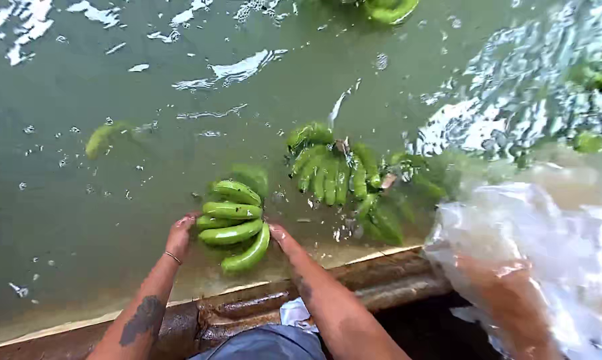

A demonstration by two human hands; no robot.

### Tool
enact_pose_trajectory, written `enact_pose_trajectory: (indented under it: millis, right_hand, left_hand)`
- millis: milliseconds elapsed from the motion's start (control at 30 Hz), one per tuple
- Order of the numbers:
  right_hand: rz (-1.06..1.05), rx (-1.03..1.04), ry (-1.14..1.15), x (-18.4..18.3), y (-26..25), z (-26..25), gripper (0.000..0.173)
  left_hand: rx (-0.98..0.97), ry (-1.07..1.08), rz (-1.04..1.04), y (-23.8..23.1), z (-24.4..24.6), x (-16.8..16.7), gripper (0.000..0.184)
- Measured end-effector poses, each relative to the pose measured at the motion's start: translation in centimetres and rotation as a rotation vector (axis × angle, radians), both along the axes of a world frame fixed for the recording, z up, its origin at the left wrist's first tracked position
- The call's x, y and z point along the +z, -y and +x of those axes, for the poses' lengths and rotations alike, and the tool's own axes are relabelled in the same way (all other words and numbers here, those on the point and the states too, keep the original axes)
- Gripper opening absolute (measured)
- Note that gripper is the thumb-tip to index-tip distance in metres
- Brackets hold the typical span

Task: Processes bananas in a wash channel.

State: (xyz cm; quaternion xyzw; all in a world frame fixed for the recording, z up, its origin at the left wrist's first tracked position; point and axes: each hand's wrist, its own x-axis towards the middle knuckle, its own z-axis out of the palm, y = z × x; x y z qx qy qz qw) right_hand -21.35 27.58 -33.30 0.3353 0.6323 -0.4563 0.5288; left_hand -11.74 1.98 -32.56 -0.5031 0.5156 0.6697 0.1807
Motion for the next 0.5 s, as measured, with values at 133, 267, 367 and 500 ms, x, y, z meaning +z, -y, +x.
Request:
enact_pose_trajectory:
  millis: [133,267,367,500]
  right_hand:
    - [-0.108,-0.068,0.003,-1.7,-0.5,0.1,0.046]
    - [-0.253,-0.108,-0.067,-1.0,0.3,-1.8,0.053]
    - [-0.263,-0.02,-0.235,0.6,2.3,-3.4,0.052]
    - [-0.378,0.351,-0.463,3.6,5.3,-3.6,0.054]
  left_hand:
    - [-0.005,0.018,0.024,0.3,1.1,-0.4,0.031]
    - [0.073,0.103,-0.011,0.7,1.1,0.5,0.036]
    - [0.147,0.028,-0.098,1.1,0.1,2.2,0.042]
    - [0.136,-0.144,-0.158,2.5,-1.1,4.9,0.055]
